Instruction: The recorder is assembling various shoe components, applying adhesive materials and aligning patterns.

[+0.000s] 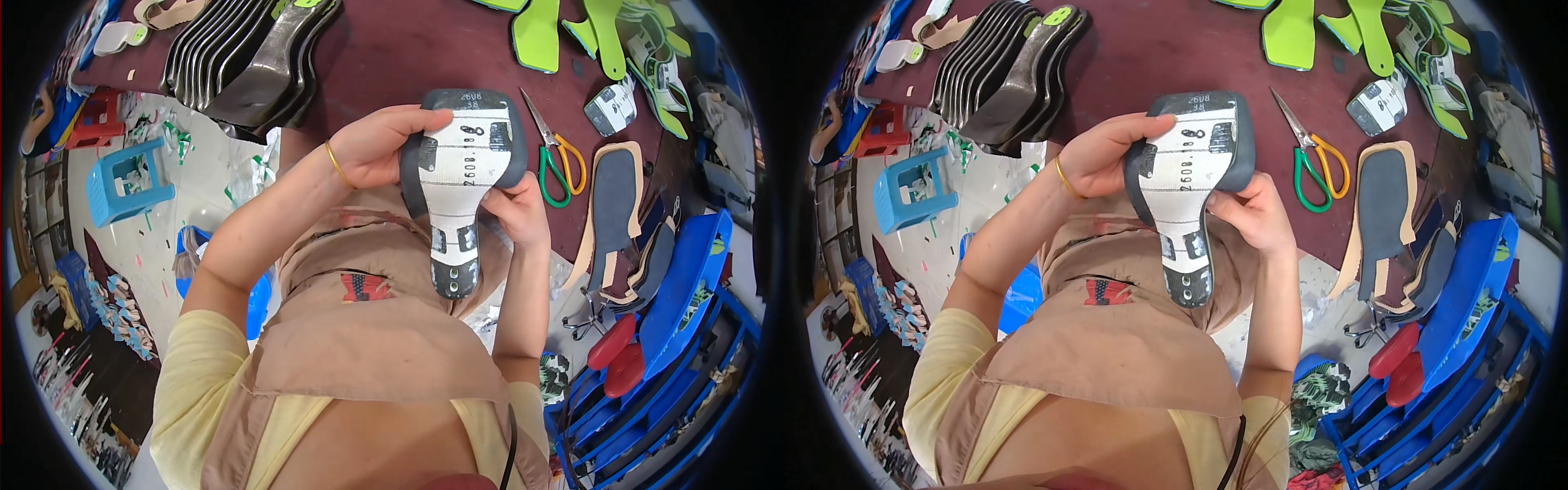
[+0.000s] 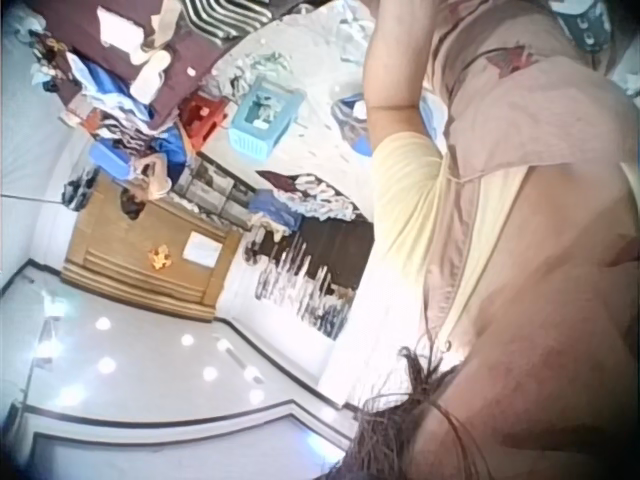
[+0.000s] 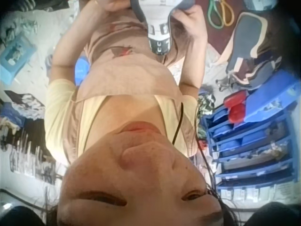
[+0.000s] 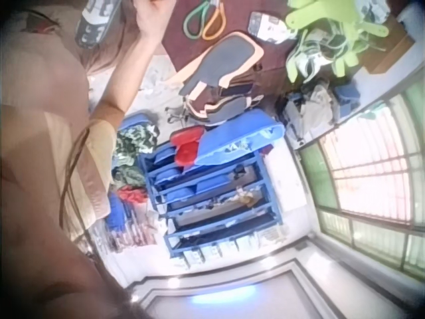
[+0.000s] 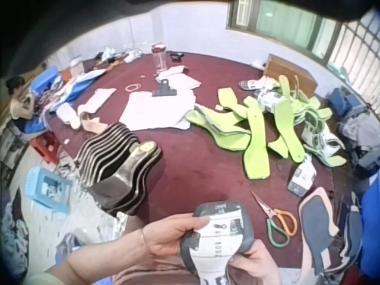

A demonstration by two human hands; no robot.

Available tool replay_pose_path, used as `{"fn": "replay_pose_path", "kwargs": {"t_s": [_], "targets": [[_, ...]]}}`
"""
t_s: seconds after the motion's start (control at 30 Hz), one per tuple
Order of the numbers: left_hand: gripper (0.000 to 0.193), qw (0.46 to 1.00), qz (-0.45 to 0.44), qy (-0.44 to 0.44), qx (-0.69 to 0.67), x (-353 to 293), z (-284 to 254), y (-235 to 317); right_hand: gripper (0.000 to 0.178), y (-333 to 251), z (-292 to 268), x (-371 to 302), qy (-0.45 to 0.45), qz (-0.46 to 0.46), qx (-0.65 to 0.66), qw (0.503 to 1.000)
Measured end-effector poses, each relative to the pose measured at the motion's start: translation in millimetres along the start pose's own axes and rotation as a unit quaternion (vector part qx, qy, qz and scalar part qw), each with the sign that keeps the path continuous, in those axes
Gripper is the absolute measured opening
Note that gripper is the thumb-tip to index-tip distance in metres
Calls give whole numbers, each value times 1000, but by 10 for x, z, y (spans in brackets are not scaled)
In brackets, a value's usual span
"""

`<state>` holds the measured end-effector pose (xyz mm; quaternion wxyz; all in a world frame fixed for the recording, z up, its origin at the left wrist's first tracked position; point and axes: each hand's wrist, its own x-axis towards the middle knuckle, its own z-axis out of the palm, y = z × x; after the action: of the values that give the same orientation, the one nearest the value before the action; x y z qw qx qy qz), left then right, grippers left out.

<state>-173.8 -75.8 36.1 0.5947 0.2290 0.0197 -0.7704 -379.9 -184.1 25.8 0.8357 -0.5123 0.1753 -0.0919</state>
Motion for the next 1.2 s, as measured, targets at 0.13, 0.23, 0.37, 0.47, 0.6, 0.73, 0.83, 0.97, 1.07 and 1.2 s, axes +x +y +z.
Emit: {"fn": "replay_pose_path", "kwargs": {"t_s": [0.13, 0.23, 0.37, 0.47, 0.6, 0.73, 0.83, 0.97, 1.07, 1.2], "targets": [[34, 999, -27, 12, -31, 23, -18, -15, 19, 7, 16, -5, -11, -24, -40, 999], [34, 999, -28, 27, -20, 37, 11, -16, 20, -9, 23, -35, -24, -31, -59, 997], [34, 999, -38, 33, 3, 49, 37, 4, 25, -46, 34, -115, -39, 17, 0, 999], [35, 997, -33, 56, 52, 115, 35, -17, 30, -85, 83, -109, -5, 29, 28, 999], [38, 986, 13, 62, 155, 141, 202, 42, 40, 36, 306, 14, 148, 4, 56, 987], [41, 970, 80, 1, 230, 50, 170, -91, 48, 65, 280, 81, 233, -85, 181, 952], [41, 927, 72, 6, 368, -42, 54, -248, 47, 36, 124, 40, 222, -76, 236, 943], [35, 920, 50, 54, 386, -331, -133, -350, 48, 32, 65, -44, 239, -70, 267, 931], [36, 911, -25, 193, 363, -937, -808, -438, 48, -1, 17, -104, 251, -87, 282, 922], [38, 830, 55, 521, 192, -2161, -1764, -911, 47, -29, -26, -107, 235, -102, 289, 922]]}}
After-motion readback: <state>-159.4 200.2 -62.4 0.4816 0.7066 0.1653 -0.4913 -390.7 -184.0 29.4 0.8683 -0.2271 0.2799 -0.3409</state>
